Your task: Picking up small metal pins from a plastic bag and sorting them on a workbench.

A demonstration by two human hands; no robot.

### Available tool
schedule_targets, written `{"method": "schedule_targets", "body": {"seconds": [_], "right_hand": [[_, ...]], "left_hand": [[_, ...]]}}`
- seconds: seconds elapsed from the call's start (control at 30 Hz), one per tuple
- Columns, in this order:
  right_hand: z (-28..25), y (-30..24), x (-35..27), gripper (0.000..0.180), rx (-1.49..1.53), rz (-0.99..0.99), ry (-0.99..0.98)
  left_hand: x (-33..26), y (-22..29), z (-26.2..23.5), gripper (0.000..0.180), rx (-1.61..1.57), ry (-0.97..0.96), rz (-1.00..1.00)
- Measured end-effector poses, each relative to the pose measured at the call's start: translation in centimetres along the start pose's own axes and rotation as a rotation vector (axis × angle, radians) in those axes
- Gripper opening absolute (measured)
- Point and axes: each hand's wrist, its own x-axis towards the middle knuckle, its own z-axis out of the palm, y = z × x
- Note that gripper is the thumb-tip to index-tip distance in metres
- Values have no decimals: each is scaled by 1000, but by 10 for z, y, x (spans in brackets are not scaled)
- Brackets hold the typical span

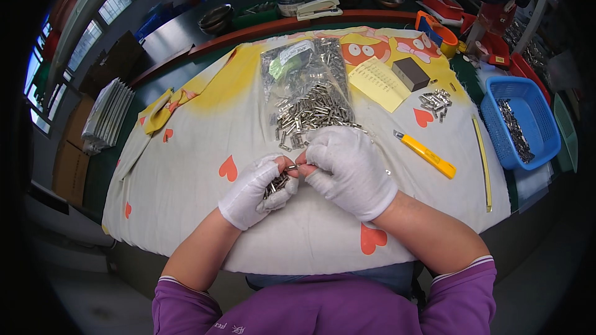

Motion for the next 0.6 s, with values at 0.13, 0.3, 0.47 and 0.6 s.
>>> {"method": "schedule_targets", "body": {"seconds": [0.13, 0.3, 0.47, 0.6], "right_hand": [[0, -1, 0, 12, -7, -13, 19], [-2, -4, 0, 14, -16, 3, -1], [-4, -3, 1, 15, -33, -4, -49], [-6, 6, 1, 15, -159, 91, -49]], "left_hand": [[-1, 0, 2, 25, 2, 12, -1], [1, -2, 0, 23, -3, -18, 15], [3, -2, -5, 19, -69, -61, -63], [5, -3, -13, 15, -339, -75, -22]]}}
